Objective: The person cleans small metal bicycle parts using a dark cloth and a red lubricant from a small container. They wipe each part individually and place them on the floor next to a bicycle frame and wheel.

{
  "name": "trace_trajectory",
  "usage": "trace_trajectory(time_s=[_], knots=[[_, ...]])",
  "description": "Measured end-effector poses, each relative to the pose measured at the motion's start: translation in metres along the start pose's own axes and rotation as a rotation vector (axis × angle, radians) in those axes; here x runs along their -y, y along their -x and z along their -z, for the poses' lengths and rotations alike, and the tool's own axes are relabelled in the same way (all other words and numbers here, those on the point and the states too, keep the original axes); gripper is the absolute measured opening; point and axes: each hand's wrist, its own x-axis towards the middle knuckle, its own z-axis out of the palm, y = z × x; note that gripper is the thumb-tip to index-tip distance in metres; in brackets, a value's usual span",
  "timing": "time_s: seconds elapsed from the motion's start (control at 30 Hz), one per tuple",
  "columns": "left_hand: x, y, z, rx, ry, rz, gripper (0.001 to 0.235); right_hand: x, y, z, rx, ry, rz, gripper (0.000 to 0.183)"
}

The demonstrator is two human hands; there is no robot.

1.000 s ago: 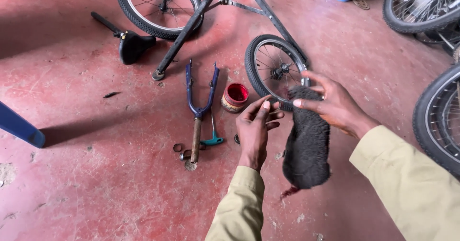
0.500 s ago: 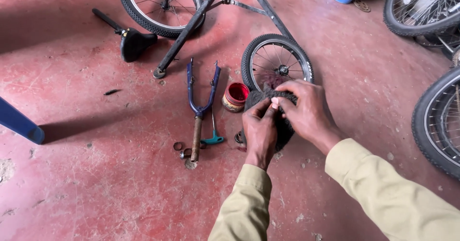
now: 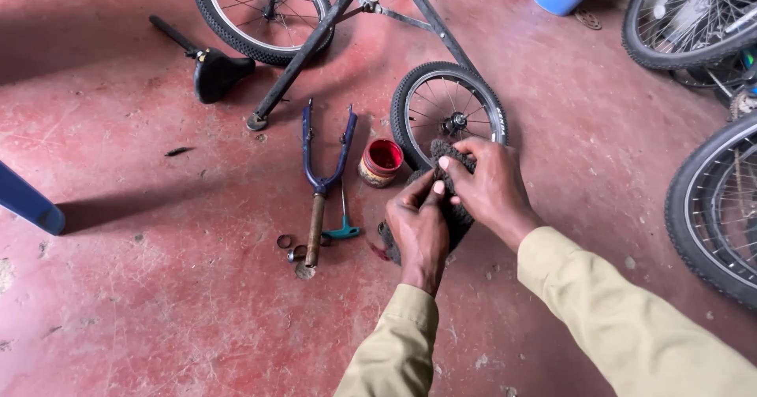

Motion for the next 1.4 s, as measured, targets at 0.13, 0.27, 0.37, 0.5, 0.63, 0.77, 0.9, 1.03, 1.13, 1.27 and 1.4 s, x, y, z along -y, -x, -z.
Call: trace_trajectory(time_s=[0.13,0.27,0.37,0.5,0.63,0.77,0.9,1.03,1.13,1.27,1.4], knots=[[0.015,0.003,-0.007,-0.022,0.153,0.039,0.025,0.019,0.011,0.003,-0.035,0.244,-0.128,0.029],[0.029,0.001,-0.015,0.01,0.608,0.129,0.026,0.006,0.003,0.015,-0.103,0.385,-0.264,0.029],[0.035,0.0,-0.013,0.03,0.747,0.177,0.026,0.001,0.009,0.017,-0.096,0.317,-0.282,0.037],[0.028,0.001,-0.013,-0.004,0.737,0.261,0.026,0.019,0.019,0.001,0.079,-0.189,-0.316,0.047],[0.03,-0.015,-0.005,-0.017,0.739,0.26,0.023,0.022,0.02,0.006,0.161,-0.269,-0.275,0.033],[0.028,-0.021,-0.001,-0.024,0.683,0.248,0.019,0.02,0.017,0.003,0.138,-0.328,-0.208,0.039],[0.042,-0.033,0.003,0.043,0.276,0.13,0.018,-0.006,0.009,0.0,0.164,-0.231,-0.148,0.034],[0.021,-0.037,0.019,0.161,-0.036,0.109,0.017,0.0,0.008,0.005,0.171,0.115,0.015,0.025],[0.024,-0.044,0.025,0.154,-0.35,0.03,0.008,0.008,0.013,0.002,0.153,0.203,0.116,0.022],[0.026,-0.033,0.016,0.018,-0.155,0.003,0.006,0.019,0.019,0.002,0.142,0.242,0.131,0.016],[0.034,-0.033,-0.002,-0.162,0.257,-0.021,0.009,0.014,0.018,-0.003,0.079,0.179,-0.04,0.014]])
